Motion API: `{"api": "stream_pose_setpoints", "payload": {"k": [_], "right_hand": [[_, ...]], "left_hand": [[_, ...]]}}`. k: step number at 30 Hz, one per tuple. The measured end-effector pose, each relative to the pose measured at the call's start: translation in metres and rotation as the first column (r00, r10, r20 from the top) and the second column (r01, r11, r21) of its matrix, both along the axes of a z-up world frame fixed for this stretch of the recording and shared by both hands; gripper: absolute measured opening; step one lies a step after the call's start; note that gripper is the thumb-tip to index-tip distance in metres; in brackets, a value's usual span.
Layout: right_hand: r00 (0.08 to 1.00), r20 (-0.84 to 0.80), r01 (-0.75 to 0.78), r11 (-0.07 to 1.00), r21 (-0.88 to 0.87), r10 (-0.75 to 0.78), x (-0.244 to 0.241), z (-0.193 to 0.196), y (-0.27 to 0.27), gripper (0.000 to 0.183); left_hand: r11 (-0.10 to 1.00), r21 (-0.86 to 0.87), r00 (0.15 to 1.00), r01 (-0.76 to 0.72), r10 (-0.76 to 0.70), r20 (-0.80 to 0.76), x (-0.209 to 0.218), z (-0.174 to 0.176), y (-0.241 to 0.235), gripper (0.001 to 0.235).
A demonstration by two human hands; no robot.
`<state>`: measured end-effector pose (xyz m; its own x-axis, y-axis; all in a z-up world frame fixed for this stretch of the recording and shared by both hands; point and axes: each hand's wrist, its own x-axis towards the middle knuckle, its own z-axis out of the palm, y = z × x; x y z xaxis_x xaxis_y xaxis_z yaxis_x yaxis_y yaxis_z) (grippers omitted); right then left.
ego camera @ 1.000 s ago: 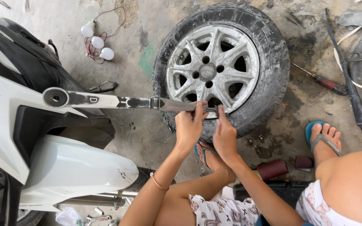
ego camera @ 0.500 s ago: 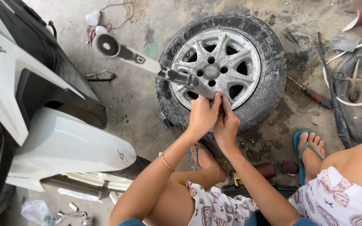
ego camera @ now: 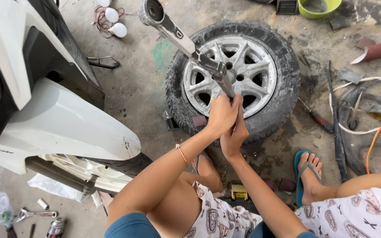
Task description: The person sits on the floor and sands the surface of a car wheel rim using a sanding block. They hold the rim steady with one hand while rubbing the sanding block against the spokes and edges.
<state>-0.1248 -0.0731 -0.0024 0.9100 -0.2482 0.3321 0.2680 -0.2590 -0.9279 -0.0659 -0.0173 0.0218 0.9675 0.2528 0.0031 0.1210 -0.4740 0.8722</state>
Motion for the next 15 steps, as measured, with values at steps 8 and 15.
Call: {"api": "stream_pose_setpoints", "payload": {"k": [8,15], "right_hand": [[0.981,-0.133,-0.136,0.99,0.039,0.14,0.01,-0.047,-0.025,0.046],[0.939,-0.282,-0.203,0.979,-0.003,0.194,0.02,-0.054,-0.043,0.042]], "left_hand": [[0.999,0.01,0.997,0.049,-0.05,0.064,0.0,0.006,-0.005,0.048],[0.998,0.058,0.997,0.034,-0.038,0.064,0.008,0.011,-0.014,0.05]]}}
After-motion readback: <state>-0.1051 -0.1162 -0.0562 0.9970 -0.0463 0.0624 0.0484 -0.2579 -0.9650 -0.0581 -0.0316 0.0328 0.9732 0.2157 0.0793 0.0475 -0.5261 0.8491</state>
